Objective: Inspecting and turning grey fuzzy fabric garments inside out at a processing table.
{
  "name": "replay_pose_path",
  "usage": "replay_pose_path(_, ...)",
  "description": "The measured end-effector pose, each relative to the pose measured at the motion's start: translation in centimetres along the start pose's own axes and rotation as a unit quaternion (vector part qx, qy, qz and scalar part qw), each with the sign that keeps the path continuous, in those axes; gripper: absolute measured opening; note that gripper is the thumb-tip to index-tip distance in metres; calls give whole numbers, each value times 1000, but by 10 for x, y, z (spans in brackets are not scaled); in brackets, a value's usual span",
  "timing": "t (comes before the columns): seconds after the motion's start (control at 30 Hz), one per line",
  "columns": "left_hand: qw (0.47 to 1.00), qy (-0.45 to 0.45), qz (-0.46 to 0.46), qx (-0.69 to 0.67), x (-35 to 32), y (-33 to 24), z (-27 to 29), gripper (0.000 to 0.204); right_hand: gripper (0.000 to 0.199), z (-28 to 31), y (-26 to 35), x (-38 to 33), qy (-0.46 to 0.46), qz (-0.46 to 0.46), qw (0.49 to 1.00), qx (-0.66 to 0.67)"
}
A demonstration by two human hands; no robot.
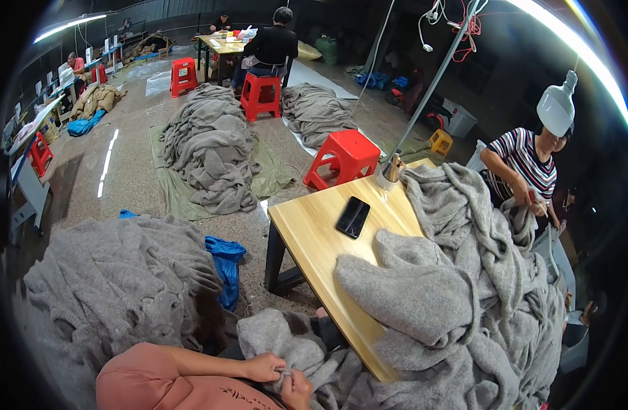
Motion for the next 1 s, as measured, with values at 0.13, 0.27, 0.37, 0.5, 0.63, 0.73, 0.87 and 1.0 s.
replay_pose_path(0.13, 994, -32, 47, -94, -5, 18, 5, 13, 17, -16, -6, 2, 85, -208, 962, 157)
replay_pose_path(0.27, 946, -32, 146, -288, -7, 10, 7, 6, 15, -4, 2, 6, 32, -115, 990, 80)
replay_pose_path(0.37, 943, -32, 148, -296, 1, 19, 5, 7, 14, -3, -15, -3, -29, -238, 947, 213)
replay_pose_path(0.5, 965, -36, 180, -185, -5, -8, 6, 7, 19, -5, -19, -2, 48, -241, 944, 221)
replay_pose_path(0.63, 997, -44, 68, 14, -7, -3, 16, 6, 16, -18, -15, -1, -40, -245, 923, 295)
replay_pose_path(0.73, 997, -41, 62, 10, -3, -8, 8, 5, 15, -21, -16, -7, -10, -238, 920, 310)
replay_pose_path(0.87, 965, -84, 154, -193, 3, -9, 5, 8, 15, -11, -16, -10, -47, -225, 935, 269)
replay_pose_path(1.0, 962, -68, 157, -215, 4, -10, 6, 5, 15, 2, -20, -15, -87, -208, 951, 212)
Point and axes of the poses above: each hand's wrist, its own x-axis towards the middle knuckle, its own z-axis out of the back of the hand, y = z × x, the point moved 5 cm from there along x, towards the middle knuckle, and after that the axes turned 14 degrees about -x, right-handed, at the moved point
